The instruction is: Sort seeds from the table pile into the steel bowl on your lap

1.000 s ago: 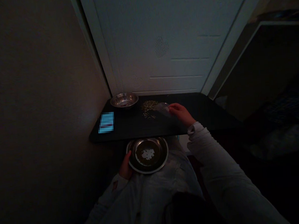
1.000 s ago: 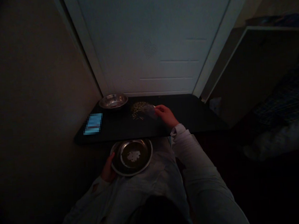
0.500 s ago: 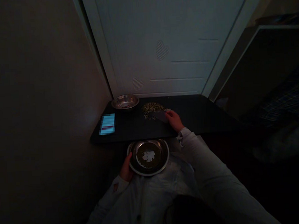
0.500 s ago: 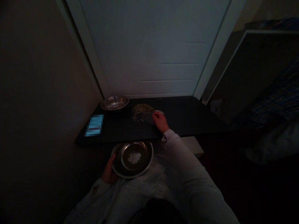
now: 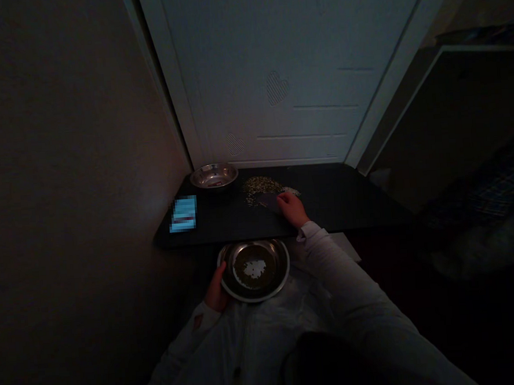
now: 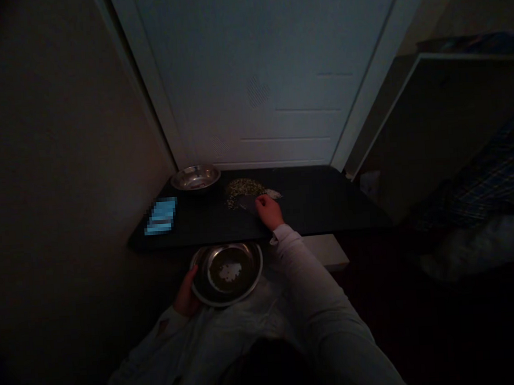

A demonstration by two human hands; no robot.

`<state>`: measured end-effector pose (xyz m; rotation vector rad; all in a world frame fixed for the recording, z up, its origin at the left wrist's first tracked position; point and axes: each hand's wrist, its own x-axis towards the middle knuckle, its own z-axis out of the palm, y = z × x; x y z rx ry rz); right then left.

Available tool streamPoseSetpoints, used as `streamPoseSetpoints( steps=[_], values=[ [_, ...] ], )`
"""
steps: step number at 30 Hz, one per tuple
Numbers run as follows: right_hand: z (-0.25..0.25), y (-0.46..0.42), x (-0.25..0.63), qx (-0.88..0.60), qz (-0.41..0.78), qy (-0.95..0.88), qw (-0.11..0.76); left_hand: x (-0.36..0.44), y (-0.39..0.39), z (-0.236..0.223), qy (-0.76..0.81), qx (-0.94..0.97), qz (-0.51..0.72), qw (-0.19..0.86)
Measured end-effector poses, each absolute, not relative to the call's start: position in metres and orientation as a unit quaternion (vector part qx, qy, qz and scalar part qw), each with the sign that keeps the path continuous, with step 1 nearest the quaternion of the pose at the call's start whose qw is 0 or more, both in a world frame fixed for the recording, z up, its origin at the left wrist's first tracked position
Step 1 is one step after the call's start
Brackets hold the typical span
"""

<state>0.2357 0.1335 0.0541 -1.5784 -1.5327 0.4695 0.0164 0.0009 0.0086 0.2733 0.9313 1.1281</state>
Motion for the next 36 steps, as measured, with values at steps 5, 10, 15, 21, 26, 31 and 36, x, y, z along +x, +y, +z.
streamPoseSetpoints(
  steps=[5, 10, 15, 21, 26, 31, 36],
  values=[
    [0.053, 0.132, 0.235, -0.632, 0.174, -0.632, 0.414, 0.017, 0.002, 0.007, 0.418, 0.116, 0.519, 0.736],
    [0.051, 0.133, 0.237, -0.610, 0.201, -0.623, 0.447, 0.017, 0.004, 0.004, 0.422, 0.114, 0.515, 0.737],
    [0.047, 0.138, 0.236, -0.622, 0.177, -0.622, 0.442, 0.019, 0.003, 0.001, 0.408, 0.123, 0.519, 0.741],
    [0.049, 0.138, 0.231, -0.592, 0.218, -0.639, 0.440, 0.018, 0.005, -0.004, 0.387, 0.146, 0.520, 0.747],
    [0.050, 0.138, 0.231, -0.602, 0.218, -0.607, 0.471, 0.017, 0.006, -0.006, 0.415, 0.132, 0.510, 0.742],
    [0.051, 0.141, 0.221, -0.617, 0.195, -0.611, 0.455, 0.017, 0.006, -0.004, 0.422, 0.130, 0.525, 0.728],
    [0.055, 0.138, 0.207, -0.607, 0.177, -0.632, 0.448, 0.016, 0.005, -0.001, 0.406, 0.128, 0.526, 0.736]
  ],
)
